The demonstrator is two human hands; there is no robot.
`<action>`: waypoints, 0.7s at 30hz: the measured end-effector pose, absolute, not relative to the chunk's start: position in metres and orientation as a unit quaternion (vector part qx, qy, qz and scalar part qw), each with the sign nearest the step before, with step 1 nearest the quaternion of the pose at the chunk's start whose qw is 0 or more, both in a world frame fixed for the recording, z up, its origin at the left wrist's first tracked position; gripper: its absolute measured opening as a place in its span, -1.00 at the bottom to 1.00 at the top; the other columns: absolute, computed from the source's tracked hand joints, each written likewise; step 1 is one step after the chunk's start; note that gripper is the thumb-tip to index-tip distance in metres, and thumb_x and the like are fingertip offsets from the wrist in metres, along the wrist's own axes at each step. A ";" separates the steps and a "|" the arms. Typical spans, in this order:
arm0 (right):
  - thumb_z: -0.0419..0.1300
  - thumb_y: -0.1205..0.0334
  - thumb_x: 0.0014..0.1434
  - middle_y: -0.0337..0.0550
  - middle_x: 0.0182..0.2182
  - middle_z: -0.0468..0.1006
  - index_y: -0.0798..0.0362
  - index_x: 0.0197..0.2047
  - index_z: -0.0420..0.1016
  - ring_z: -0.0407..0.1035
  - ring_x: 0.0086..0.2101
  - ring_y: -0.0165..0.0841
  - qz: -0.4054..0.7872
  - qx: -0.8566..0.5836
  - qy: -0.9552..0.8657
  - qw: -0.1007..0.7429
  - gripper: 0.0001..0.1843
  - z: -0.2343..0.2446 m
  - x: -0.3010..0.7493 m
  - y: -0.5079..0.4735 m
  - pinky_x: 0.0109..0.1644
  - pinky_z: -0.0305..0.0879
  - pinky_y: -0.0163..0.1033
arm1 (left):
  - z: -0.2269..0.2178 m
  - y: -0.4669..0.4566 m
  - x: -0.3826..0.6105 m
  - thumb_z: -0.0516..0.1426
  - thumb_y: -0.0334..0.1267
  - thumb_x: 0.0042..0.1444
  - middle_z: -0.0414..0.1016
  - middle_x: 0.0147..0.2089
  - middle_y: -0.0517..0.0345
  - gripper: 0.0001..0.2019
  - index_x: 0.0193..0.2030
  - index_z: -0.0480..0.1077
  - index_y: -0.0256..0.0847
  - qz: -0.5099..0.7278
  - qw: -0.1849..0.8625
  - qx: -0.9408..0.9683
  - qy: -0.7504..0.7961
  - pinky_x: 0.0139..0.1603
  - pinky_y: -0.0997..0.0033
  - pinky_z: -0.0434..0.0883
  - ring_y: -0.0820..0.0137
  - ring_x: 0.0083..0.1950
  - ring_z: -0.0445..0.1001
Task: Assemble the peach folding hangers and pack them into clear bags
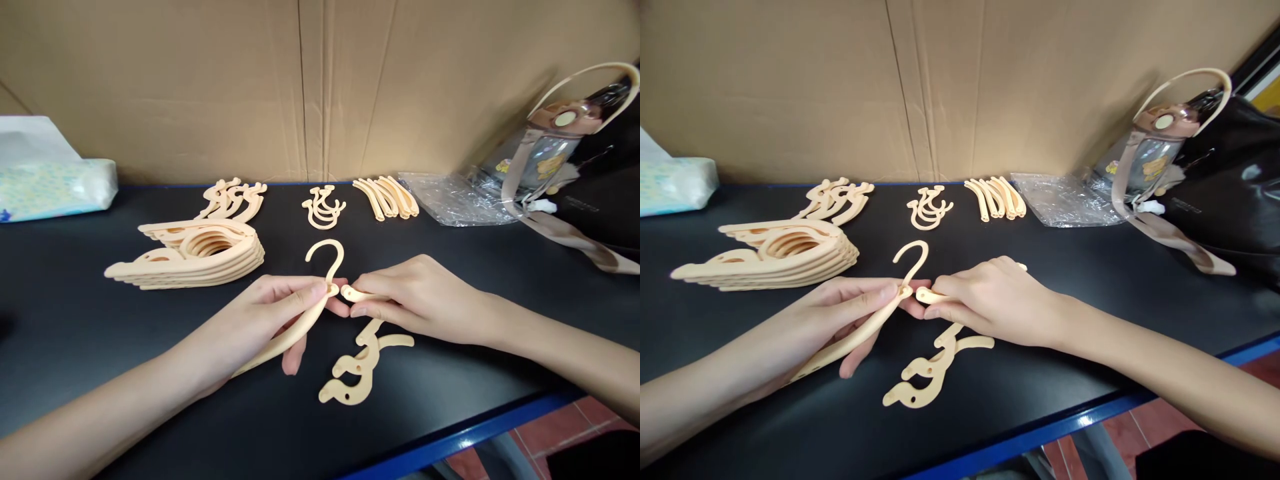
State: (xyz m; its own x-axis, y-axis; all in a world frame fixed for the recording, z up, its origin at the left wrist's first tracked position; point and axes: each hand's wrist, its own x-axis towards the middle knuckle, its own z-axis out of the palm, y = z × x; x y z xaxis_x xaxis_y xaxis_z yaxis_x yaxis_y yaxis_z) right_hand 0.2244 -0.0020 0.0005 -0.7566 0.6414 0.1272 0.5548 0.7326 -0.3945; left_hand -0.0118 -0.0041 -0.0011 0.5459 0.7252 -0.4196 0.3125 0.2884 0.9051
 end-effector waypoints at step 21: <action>0.12 0.03 0.36 -0.22 -0.43 0.61 0.06 -0.21 0.64 0.50 -0.44 -0.43 0.106 -0.305 -0.936 0.138 -0.66 -0.001 0.225 0.000 -0.42 0.11 -0.33 | -0.007 -0.001 -0.014 0.16 -0.06 0.28 0.59 -0.49 0.18 -0.73 -0.07 0.61 -0.13 0.159 0.733 0.556 0.358 -0.46 0.67 0.42 0.54 -0.50 0.46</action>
